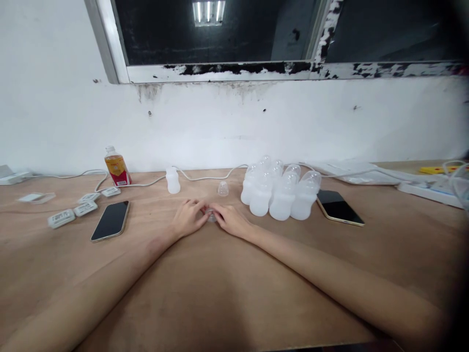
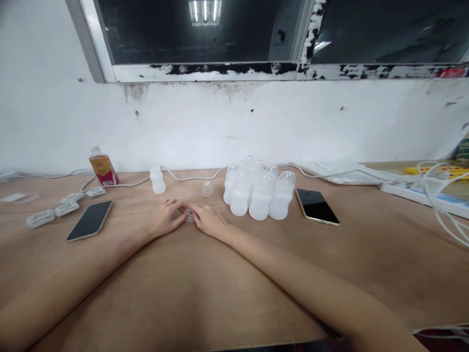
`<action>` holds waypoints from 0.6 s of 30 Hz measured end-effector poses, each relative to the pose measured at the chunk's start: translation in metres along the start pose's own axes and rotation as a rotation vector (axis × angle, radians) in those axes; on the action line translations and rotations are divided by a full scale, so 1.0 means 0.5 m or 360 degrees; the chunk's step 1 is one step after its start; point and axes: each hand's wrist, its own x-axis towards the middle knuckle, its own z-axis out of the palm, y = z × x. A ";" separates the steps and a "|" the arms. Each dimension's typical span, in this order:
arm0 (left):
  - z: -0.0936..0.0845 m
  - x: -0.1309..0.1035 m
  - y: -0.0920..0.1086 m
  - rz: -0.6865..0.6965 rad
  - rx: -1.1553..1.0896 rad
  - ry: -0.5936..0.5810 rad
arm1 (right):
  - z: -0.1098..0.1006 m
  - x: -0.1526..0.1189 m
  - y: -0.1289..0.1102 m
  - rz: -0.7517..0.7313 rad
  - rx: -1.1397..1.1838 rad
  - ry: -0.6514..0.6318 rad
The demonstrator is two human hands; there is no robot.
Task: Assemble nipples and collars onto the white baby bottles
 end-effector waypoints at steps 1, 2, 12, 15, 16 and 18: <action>-0.007 0.003 -0.013 0.0059 0.0021 0.0059 | 0.001 0.000 0.001 0.0001 -0.0004 0.0026; -0.015 0.008 -0.031 0.0073 0.0043 0.0149 | 0.001 0.000 0.003 0.0006 -0.0008 0.0043; -0.012 0.098 -0.255 -0.1096 -0.1068 0.0519 | -0.004 -0.004 -0.009 0.0038 0.0071 0.0030; 0.004 0.078 -0.215 -0.0958 -0.1228 0.0336 | -0.010 -0.002 -0.013 0.0065 0.0214 0.0065; 0.006 0.067 -0.190 -0.0913 -0.1291 0.0277 | -0.011 -0.001 -0.012 0.0090 0.0277 0.0090; 0.008 0.044 -0.133 -0.0773 -0.1469 0.0116 | -0.011 0.003 -0.003 0.0216 0.0411 0.0157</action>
